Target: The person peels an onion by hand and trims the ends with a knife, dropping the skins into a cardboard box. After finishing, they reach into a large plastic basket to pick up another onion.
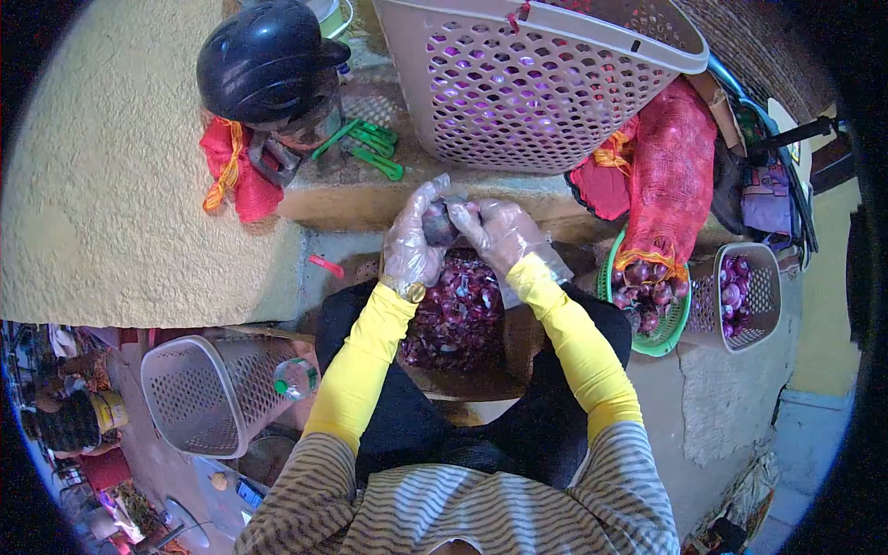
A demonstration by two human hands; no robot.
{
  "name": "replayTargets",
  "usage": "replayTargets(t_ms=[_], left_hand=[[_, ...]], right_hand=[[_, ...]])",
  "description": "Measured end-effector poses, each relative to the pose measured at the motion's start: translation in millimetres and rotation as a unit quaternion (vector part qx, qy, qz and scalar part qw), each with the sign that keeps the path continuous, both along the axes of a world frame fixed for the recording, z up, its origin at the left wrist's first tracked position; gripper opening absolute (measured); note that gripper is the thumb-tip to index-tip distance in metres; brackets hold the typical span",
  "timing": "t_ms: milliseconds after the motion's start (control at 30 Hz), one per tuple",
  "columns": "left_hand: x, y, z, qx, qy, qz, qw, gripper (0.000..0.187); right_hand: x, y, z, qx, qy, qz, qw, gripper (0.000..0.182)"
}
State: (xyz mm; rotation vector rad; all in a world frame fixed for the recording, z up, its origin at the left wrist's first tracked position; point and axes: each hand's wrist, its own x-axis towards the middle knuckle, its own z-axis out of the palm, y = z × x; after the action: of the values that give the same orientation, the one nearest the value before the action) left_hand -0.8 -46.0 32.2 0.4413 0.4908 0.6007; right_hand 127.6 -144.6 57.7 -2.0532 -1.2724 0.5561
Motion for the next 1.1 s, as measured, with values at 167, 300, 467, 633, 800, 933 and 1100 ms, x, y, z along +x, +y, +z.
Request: replayTargets(t_ms=[167,300,467,633,800,933,1100], left_hand=[[6,2,-1,0.061,0.0,0.062,0.996,0.036],[2,-6,19,0.395,0.192,0.155,0.885,0.023],[-4,-2,30,0.644,0.132,0.19,0.729,0.029],[-12,3,30,0.621,0.121,0.09,0.769,0.049],[-16,1,23,0.374,0.065,-0.084,0.921,0.067],[-21,6,28,0.238,0.048,-0.16,0.957,0.057],[-13,9,20,0.302,0.005,-0.112,0.947,0.069]], right_hand=[[-12,11,-23,-0.008,0.163,-0.056,0.985,0.072],[-32,18,-17,0.005,0.504,-0.137,0.853,0.081],[-19,-1,18,-0.112,0.724,-0.001,0.681,0.069],[-17,-4,24,-0.065,0.683,-0.047,0.726,0.067],[6,-3,-16,0.012,0.298,-0.065,0.952,0.064],[9,-4,39,-0.091,0.194,-0.021,0.977,0.072],[14,3,-1,0.016,0.188,-0.029,0.982,0.057]])
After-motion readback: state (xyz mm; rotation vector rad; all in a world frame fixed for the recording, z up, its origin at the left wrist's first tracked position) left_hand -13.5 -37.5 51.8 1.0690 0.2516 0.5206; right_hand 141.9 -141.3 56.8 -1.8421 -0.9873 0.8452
